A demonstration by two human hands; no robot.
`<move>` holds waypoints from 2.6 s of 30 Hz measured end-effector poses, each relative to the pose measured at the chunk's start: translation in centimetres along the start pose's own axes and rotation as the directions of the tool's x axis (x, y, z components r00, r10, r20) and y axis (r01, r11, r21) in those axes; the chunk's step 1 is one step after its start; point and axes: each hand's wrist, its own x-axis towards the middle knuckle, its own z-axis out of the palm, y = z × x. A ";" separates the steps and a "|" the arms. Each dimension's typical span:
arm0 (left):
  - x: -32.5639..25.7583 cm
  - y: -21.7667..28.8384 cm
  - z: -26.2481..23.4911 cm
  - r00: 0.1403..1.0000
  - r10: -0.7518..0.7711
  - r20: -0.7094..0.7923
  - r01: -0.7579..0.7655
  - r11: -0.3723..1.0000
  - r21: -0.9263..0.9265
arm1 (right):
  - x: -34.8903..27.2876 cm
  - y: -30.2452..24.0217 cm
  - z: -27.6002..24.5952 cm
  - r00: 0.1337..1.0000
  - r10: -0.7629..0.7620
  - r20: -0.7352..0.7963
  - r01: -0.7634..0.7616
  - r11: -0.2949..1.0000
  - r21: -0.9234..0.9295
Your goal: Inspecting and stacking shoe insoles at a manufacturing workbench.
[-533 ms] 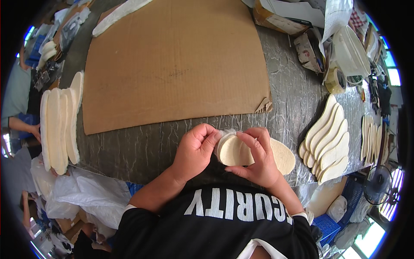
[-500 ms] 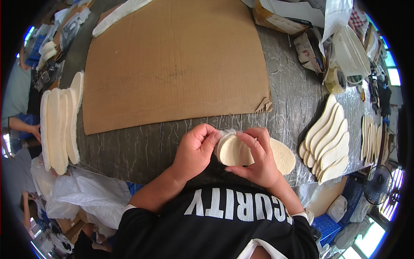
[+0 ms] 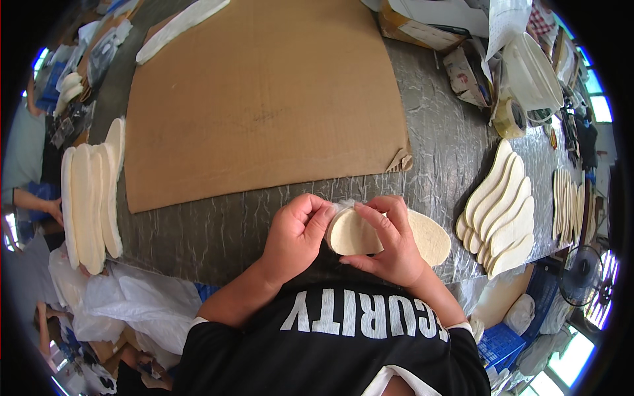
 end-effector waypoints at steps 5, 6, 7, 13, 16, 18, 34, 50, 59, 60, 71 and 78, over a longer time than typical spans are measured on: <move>-0.4 -0.3 -0.3 1.000 -0.001 0.011 0.001 1.000 0.007 | 0.0 0.0 0.3 1.000 -0.026 -0.016 0.026 0.999 -0.025; -0.6 -0.3 -0.6 0.999 -0.019 0.049 0.023 0.996 -0.085 | -0.2 0.1 0.5 1.000 -0.021 -0.022 0.020 0.999 -0.028; -0.8 -0.4 -0.7 0.995 -0.033 0.090 0.049 0.984 -0.173 | -0.4 0.3 1.0 0.998 -0.043 -0.048 0.040 0.998 -0.056; -1.3 -2.2 -1.5 0.993 -0.066 0.101 0.094 0.946 -0.311 | -0.9 0.7 -0.5 0.988 -0.032 -0.151 0.027 0.999 -0.034; -2.2 -3.0 -2.8 0.998 -0.022 0.063 0.038 0.966 -0.254 | -0.9 1.8 -3.1 0.989 0.145 -0.024 -0.143 0.905 -0.402; -2.6 -3.8 -3.4 0.999 0.011 0.039 -0.003 0.980 -0.198 | -1.4 2.4 -4.1 0.969 0.243 0.052 -0.204 0.899 -0.388; 3.2 2.2 -0.4 0.850 0.065 0.524 -0.478 0.516 0.711 | -1.7 2.3 -3.0 0.984 0.157 0.084 -0.127 0.951 -0.283; 4.3 0.2 -2.3 0.586 -0.610 0.534 0.779 0.606 -0.161 | -9.3 -0.7 -3.9 0.841 0.493 0.222 -0.525 0.648 0.552; 1.5 -1.8 -0.5 0.420 -0.545 0.725 0.906 0.298 -0.301 | -8.6 -0.1 -0.3 0.708 0.564 0.424 -0.505 -0.013 0.863; 1.3 -1.8 -0.2 0.415 -0.534 0.737 0.909 0.290 -0.301 | -8.7 0.0 0.0 0.704 0.568 0.427 -0.472 -0.075 0.878; 0.2 -1.4 0.7 0.440 -0.604 0.665 0.896 0.340 -0.284 | -9.3 0.2 0.6 0.688 0.595 0.415 -0.263 -0.329 0.907; 0.0 -0.7 1.9 0.439 -0.616 0.655 0.899 0.311 -0.309 | -9.5 0.6 1.2 0.737 0.595 0.319 -0.119 -0.351 0.929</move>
